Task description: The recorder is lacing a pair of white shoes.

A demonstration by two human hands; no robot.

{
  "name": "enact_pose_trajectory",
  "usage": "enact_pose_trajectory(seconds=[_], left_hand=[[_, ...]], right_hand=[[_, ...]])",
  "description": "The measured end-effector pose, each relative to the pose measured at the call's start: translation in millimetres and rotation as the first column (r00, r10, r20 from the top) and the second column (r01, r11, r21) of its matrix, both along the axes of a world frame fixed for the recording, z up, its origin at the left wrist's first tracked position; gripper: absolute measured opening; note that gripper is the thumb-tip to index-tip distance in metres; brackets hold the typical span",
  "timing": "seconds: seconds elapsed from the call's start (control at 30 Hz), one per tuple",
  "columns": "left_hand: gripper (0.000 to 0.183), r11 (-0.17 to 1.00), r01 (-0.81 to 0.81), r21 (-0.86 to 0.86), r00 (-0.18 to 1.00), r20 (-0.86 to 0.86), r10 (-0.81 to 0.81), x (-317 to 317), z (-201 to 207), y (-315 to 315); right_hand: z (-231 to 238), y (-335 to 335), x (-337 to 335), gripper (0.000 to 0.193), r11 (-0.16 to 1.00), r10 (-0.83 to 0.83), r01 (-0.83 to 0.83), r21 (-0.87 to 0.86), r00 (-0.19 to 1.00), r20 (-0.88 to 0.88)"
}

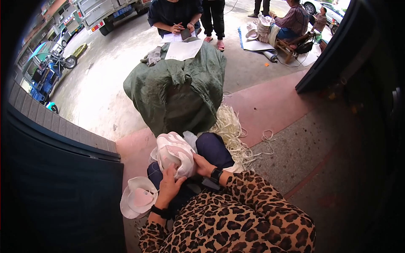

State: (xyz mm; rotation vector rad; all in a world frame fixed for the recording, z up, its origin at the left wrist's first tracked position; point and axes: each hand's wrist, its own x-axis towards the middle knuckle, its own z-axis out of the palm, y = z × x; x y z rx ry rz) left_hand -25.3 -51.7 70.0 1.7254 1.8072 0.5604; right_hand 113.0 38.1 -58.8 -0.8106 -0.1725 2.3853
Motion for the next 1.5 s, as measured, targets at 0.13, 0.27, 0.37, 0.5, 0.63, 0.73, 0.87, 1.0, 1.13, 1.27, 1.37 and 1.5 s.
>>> enact_pose_trajectory(seconds=[0.13,0.27,0.37,0.5,0.63,0.73,0.87,1.0,1.13,1.27,1.37,1.5], left_hand=[[0.068,0.986,0.166,0.024,0.986,-0.027,-0.166,-9.3,-7.7,-1.2],[0.067,0.979,0.188,0.074,0.981,0.028,-0.190,-17.0,-12.7,3.1],[0.068,0.990,0.136,-0.035,0.991,0.017,-0.136,-2.2,0.4,10.5],[0.073,0.979,0.164,-0.120,0.984,-0.044,-0.170,-2.2,-1.4,13.3],[0.078,0.948,0.262,-0.180,0.961,-0.044,-0.274,-12.2,-14.8,18.4],[0.075,0.928,0.351,-0.128,0.928,-0.083,-0.362,-7.4,-21.3,15.7],[0.062,0.938,0.315,-0.147,0.837,-0.422,-0.348,8.7,-22.4,9.7],[0.051,0.924,0.372,-0.092,0.758,-0.545,-0.359,11.7,-42.3,2.4],[0.050,0.896,0.444,0.008,0.708,-0.616,-0.345,17.1,-60.7,-1.3],[0.048,0.878,0.476,-0.046,0.675,-0.621,-0.399,22.6,-64.0,-1.0],[0.048,0.876,0.483,0.019,0.729,-0.564,-0.389,22.9,-64.6,-2.5],[0.047,0.871,0.491,0.021,0.728,-0.559,-0.396,23.3,-40.5,-8.9]], right_hand=[[20.1,-4.5,2.6,0.046,0.986,-0.075,0.051,-0.158,0.986,-0.148],[35.0,3.8,4.2,0.046,0.992,-0.104,0.088,-0.089,0.974,-0.201],[23.3,7.2,5.2,0.045,0.995,-0.098,0.092,-0.038,0.974,-0.206],[17.6,-3.0,8.9,0.046,0.992,-0.117,0.107,-0.071,0.981,-0.152],[16.9,-11.4,13.2,0.047,0.993,-0.089,0.071,-0.097,0.977,-0.196],[9.9,-12.0,15.3,0.051,0.996,-0.057,0.045,-0.075,0.984,-0.168],[14.9,-10.6,18.3,0.048,0.994,0.076,-0.067,-0.085,0.991,0.110],[57.4,-9.0,39.7,0.038,0.766,0.300,-0.605,0.217,0.635,0.712],[80.6,-2.2,46.3,0.042,0.389,-0.275,-0.755,0.527,0.451,0.849],[66.5,-6.0,37.4,0.041,0.136,-0.475,-0.822,0.553,0.436,0.765],[70.4,-10.1,30.2,0.037,0.182,-0.476,-0.856,0.484,0.354,0.805],[69.4,-5.1,35.1,0.039,0.187,-0.476,-0.840,0.510,0.377,0.795]])
